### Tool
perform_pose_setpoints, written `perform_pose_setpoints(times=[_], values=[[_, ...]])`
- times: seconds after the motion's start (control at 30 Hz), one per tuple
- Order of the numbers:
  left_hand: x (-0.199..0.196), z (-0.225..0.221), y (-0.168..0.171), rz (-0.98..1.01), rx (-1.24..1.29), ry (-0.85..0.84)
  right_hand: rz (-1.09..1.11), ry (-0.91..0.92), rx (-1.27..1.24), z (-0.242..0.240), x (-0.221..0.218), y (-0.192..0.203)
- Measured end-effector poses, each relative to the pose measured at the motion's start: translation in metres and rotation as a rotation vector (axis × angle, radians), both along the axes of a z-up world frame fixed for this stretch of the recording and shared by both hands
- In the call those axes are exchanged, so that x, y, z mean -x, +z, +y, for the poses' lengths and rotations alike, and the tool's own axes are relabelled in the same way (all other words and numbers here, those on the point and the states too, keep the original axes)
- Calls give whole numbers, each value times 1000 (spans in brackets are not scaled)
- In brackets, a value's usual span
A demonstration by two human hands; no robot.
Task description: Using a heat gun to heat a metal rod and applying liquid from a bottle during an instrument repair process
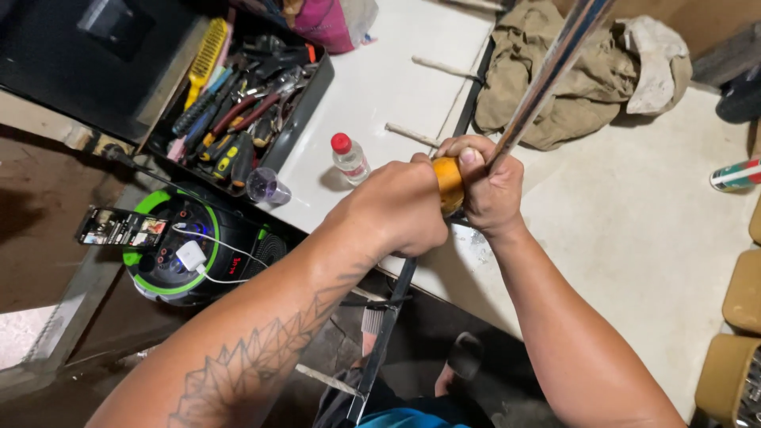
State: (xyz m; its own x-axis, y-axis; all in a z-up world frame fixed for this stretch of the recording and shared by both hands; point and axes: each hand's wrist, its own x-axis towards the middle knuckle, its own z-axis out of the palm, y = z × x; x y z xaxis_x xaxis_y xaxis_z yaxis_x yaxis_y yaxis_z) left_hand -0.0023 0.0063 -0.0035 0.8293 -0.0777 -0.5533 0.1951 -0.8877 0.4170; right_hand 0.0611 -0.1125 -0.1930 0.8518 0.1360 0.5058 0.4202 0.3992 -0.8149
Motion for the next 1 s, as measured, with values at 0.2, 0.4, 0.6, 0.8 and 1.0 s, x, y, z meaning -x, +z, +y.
perform_pose_setpoints(times=[0.2, 0.4, 0.6, 0.8, 1.0], values=[[6, -1, 2, -26, -19, -7, 17, -24, 35, 0, -3, -4], [0, -12, 26, -25, 29, -1, 62, -77, 49, -5, -4, -5], [-3, -12, 0, -53, 19, -13, 58, -69, 17, -4, -3, -2], [-6, -9, -6, -57, 12, -27, 53, -64, -4, -4, -3, -6], [-4, -1, -13, -30, 4, -23, 61, -43, -20, -3, -4, -8]])
